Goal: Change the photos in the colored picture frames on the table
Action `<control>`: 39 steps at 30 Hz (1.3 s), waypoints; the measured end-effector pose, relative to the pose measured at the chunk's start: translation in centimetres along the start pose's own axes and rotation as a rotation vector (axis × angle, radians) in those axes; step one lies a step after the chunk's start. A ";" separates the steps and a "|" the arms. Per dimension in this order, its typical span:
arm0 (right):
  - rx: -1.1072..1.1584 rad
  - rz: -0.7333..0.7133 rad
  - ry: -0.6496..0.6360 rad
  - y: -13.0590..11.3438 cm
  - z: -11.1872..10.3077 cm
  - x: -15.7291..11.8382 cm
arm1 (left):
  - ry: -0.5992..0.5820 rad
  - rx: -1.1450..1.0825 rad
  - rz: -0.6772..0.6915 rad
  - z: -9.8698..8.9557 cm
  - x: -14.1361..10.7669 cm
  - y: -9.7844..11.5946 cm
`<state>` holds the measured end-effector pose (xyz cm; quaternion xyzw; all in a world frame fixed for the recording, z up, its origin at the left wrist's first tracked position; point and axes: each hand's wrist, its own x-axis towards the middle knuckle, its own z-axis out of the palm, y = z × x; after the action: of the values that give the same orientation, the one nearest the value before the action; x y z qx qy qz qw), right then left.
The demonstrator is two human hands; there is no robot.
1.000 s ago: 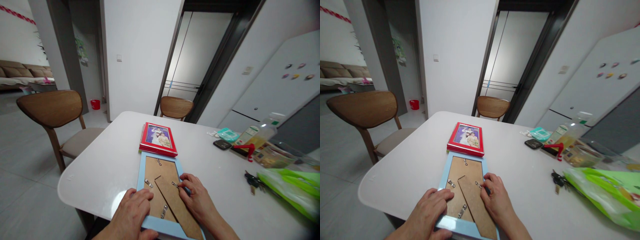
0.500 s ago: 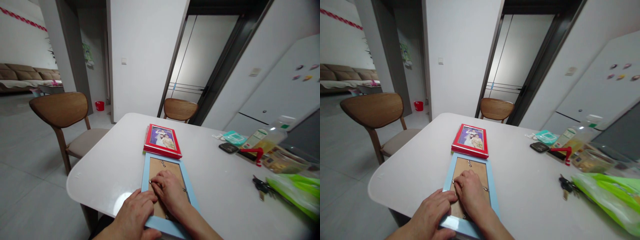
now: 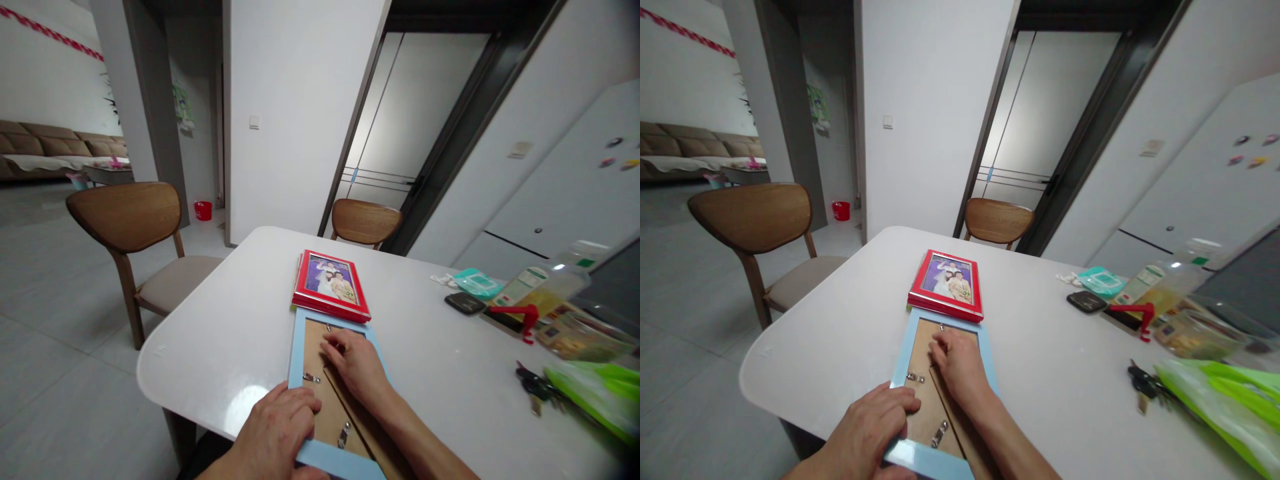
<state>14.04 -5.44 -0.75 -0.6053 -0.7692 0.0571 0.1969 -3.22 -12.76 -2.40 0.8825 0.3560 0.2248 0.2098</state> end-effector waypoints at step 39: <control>0.191 -0.253 -0.292 -0.3 -3.0 -7.8 | 0.010 -0.057 -0.054 -0.2 -0.4 0.3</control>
<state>16.39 -13.37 0.30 -0.4678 -0.8504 0.1917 0.1457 -3.35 -13.21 -2.18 0.8651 0.3742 0.2335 0.2389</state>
